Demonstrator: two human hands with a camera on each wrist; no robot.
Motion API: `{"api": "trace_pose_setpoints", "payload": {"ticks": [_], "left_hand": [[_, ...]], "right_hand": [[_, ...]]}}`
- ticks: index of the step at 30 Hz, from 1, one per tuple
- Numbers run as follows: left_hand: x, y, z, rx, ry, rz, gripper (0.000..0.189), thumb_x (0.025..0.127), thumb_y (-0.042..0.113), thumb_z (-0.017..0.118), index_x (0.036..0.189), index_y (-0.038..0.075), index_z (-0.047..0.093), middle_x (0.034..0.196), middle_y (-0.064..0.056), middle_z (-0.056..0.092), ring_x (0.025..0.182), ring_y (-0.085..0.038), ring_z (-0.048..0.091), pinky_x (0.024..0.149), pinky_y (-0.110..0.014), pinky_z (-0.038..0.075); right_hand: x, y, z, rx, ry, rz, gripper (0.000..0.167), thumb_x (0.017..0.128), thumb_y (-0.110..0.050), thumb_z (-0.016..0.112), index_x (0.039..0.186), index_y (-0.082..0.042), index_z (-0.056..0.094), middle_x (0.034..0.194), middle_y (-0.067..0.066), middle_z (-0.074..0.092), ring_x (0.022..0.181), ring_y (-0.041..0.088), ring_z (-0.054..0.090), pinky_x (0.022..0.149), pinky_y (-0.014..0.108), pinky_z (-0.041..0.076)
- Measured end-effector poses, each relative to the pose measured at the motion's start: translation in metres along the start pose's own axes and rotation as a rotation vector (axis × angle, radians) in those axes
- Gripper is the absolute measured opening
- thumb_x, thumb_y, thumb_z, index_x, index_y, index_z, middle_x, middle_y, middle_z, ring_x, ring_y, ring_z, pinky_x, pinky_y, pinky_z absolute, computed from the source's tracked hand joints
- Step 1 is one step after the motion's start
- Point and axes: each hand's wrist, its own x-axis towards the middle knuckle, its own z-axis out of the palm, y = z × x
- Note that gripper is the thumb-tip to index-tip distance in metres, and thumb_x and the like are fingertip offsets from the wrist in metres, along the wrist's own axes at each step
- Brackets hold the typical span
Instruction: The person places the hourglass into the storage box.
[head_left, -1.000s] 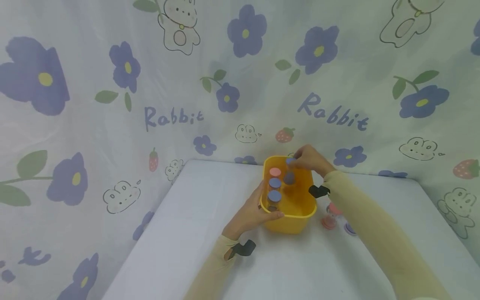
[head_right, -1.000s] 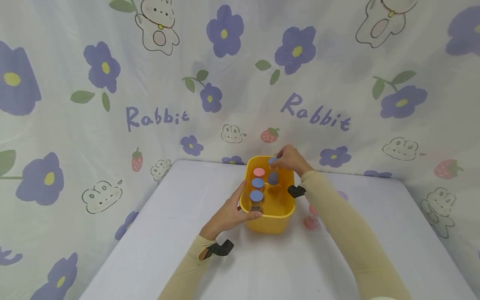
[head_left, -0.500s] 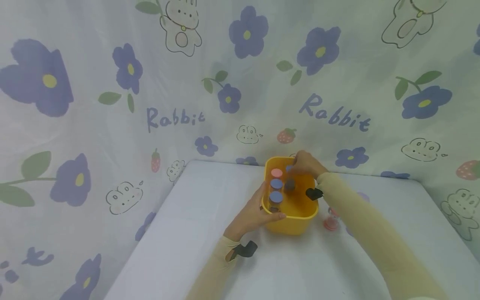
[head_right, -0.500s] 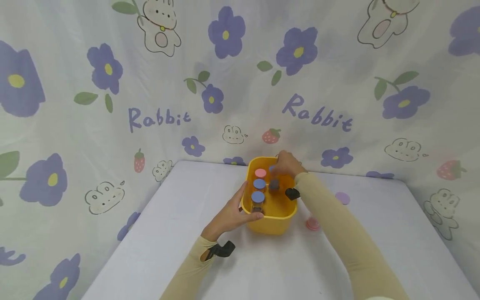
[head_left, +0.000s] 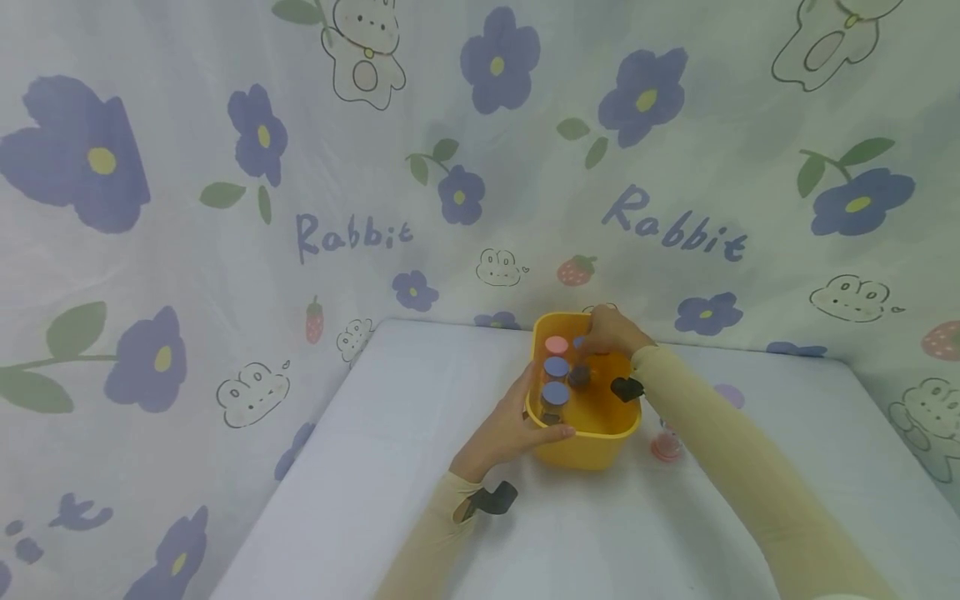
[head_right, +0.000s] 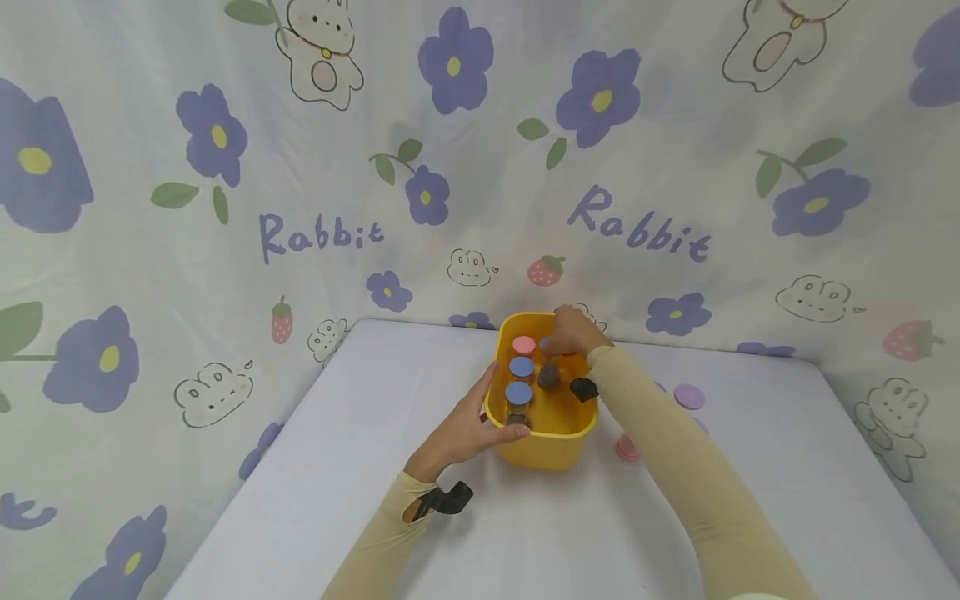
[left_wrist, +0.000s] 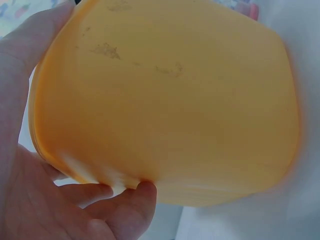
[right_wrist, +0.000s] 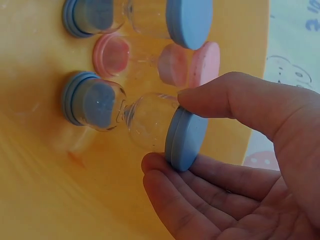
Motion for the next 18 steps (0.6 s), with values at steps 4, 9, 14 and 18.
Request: {"api": "trace_pose_setpoints", "payload": {"ticks": [4, 9, 14, 18], "left_hand": [[-0.0005, 0.0003, 0.0004, 0.007, 0.005, -0.015, 0.108, 0.081, 0.057, 0.083, 0.161, 0.05, 0.011, 0.167, 0.002, 0.035, 0.147, -0.015, 0.042, 0.121, -0.058, 0.04], [-0.0015, 0.0009, 0.0003, 0.023, 0.011, -0.033, 0.11, 0.081, 0.057, 0.083, 0.161, 0.05, 0.008, 0.168, 0.003, 0.032, 0.15, -0.018, 0.04, 0.122, -0.059, 0.039], [-0.0017, 0.0007, 0.0006, 0.024, 0.014, -0.019, 0.108, 0.082, 0.054, 0.084, 0.161, 0.049, 0.01, 0.168, 0.002, 0.032, 0.15, -0.019, 0.04, 0.122, -0.06, 0.039], [-0.002, 0.0013, 0.0006, 0.017, 0.018, -0.029, 0.109, 0.08, 0.058, 0.084, 0.16, 0.051, 0.011, 0.168, 0.003, 0.033, 0.15, -0.018, 0.04, 0.123, -0.06, 0.037]], "right_hand": [[0.0024, 0.0017, 0.0024, 0.008, 0.001, 0.03, 0.027, 0.081, -0.011, 0.077, 0.103, -0.001, 0.064, 0.078, 0.005, 0.056, 0.072, 0.023, 0.054, 0.063, 0.026, 0.049], [0.003, 0.0015, 0.0036, 0.005, 0.0, 0.044, 0.029, 0.081, -0.011, 0.077, 0.105, -0.001, 0.064, 0.082, 0.007, 0.058, 0.076, 0.024, 0.055, 0.071, 0.031, 0.052], [0.0047, 0.0024, 0.005, -0.018, 0.0, 0.023, 0.028, 0.081, -0.011, 0.077, 0.103, 0.0, 0.064, 0.079, 0.005, 0.058, 0.072, 0.022, 0.054, 0.071, 0.033, 0.053], [0.0056, 0.0035, 0.0058, -0.012, -0.006, -0.005, 0.026, 0.081, -0.01, 0.076, 0.101, 0.001, 0.065, 0.075, 0.004, 0.056, 0.068, 0.021, 0.052, 0.064, 0.028, 0.049]]}}
